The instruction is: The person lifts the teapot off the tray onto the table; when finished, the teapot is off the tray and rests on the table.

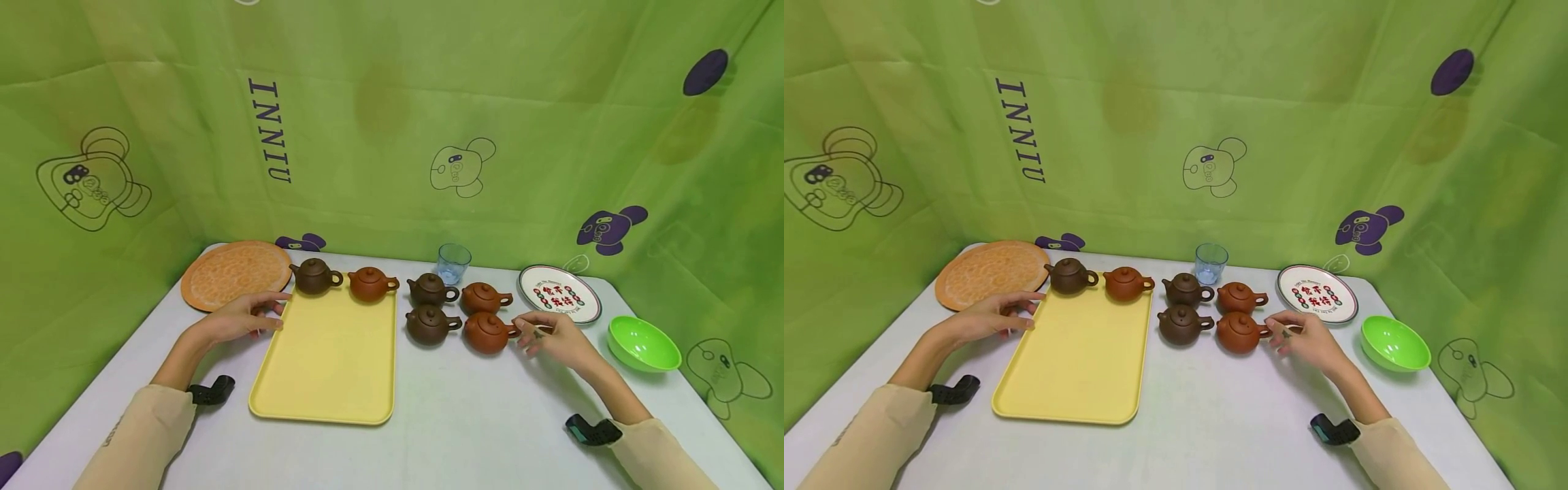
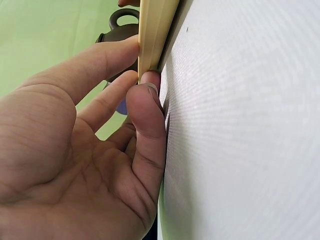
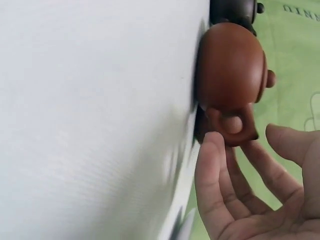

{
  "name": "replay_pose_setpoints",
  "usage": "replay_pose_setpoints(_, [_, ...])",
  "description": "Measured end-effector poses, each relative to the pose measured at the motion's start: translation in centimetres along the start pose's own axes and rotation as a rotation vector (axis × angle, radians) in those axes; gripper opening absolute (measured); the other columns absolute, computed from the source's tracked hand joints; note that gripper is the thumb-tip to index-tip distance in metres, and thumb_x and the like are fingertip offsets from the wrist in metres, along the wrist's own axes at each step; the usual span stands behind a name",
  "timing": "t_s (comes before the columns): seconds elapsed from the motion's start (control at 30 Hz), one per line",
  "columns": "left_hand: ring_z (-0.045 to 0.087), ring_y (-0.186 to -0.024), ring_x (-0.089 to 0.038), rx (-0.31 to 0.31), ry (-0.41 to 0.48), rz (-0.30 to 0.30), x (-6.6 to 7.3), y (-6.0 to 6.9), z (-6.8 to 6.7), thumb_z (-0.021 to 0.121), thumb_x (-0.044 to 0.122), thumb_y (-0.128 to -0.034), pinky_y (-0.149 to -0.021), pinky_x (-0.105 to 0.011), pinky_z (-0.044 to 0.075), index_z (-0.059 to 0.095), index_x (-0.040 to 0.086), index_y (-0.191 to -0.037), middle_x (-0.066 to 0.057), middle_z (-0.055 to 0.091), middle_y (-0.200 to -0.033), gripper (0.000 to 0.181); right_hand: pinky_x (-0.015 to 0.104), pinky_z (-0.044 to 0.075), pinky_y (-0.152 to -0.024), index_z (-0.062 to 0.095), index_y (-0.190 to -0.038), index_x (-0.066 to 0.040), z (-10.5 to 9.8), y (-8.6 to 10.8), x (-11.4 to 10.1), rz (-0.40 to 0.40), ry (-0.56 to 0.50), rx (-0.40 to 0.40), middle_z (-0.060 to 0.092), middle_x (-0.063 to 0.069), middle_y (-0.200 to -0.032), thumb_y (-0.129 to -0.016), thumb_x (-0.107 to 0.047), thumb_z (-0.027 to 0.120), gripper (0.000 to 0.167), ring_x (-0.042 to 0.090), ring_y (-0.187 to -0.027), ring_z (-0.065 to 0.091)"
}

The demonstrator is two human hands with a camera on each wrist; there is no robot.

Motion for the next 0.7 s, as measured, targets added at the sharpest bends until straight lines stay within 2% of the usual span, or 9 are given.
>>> replay_pose_setpoints(0.17, [0.053,-0.085,-0.010,-0.001,0.002,0.001,-0.1,0.0,0.0,0.075,0.017,-0.0979,-0.067,-0.027,0.051,0.047,0.003,-0.158,-0.022,0.060,-0.131,0.067,0.034,0.063,-0.066,0.067,-0.129,0.011,-0.8,-0.4,-1.0,-0.031,0.066,0.048,0.077,0.020,-0.098,-0.104,-0.012,0.067,0.034,0.016,-0.077,0.073])
replay_pose_setpoints(0.23, [0.053,-0.084,-0.010,-0.001,0.001,0.000,0.0,0.0,0.0,0.075,0.017,-0.0978,-0.067,-0.027,0.051,0.047,0.003,-0.158,-0.022,0.060,-0.131,0.067,0.033,0.062,-0.064,0.068,-0.127,0.011,-1.1,-0.6,-1.7,-0.049,0.086,0.059,0.077,0.016,-0.097,-0.105,-0.013,0.066,0.033,0.016,-0.074,0.072])
replay_pose_setpoints(0.37, [0.053,-0.085,-0.010,0.003,-0.007,-0.007,0.1,0.0,-0.1,0.075,0.018,-0.0979,-0.067,-0.027,0.052,0.048,0.004,-0.158,-0.021,0.061,-0.130,0.067,0.031,0.061,-0.064,0.069,-0.125,0.010,-1.0,-1.0,-3.2,-0.083,0.095,0.065,0.076,-0.001,-0.097,-0.106,-0.016,0.065,0.033,0.015,-0.074,0.072])
replay_pose_setpoints(0.43, [0.053,-0.085,-0.010,0.003,-0.010,-0.005,0.2,0.1,-0.1,0.075,0.018,-0.0983,-0.067,-0.027,0.052,0.047,0.004,-0.158,-0.020,0.060,-0.130,0.067,0.031,0.061,-0.065,0.069,-0.126,0.009,-0.7,-1.2,-3.9,-0.089,0.093,0.053,0.074,-0.004,-0.096,-0.106,-0.017,0.065,0.033,0.014,-0.075,0.071])
replay_pose_setpoints(0.63, [0.053,-0.085,-0.010,0.003,-0.007,-0.009,0.1,0.0,-0.1,0.075,0.017,-0.0978,-0.067,-0.027,0.052,0.047,0.003,-0.158,-0.021,0.060,-0.131,0.068,0.033,0.060,-0.064,0.071,-0.122,0.005,1.2,-2.5,-5.4,-0.100,0.066,0.009,0.074,0.018,-0.094,-0.104,-0.013,0.068,0.027,0.015,-0.074,0.069])
replay_pose_setpoints(0.7, [0.053,-0.085,-0.010,0.006,-0.007,-0.013,0.0,-0.1,0.0,0.076,0.017,-0.0976,-0.067,-0.027,0.051,0.047,0.004,-0.158,-0.021,0.061,-0.131,0.068,0.032,0.059,-0.063,0.071,-0.122,0.005,2.0,-3.1,-5.9,-0.091,0.048,-0.002,0.073,0.018,-0.091,-0.103,-0.013,0.069,0.026,0.014,-0.072,0.067])
Point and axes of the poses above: each hand's wrist, its own y-axis away from the middle knuckle, its own z-axis out of the palm, x = y × z, the point moved 4 cm from there along -y, towards the middle knuckle
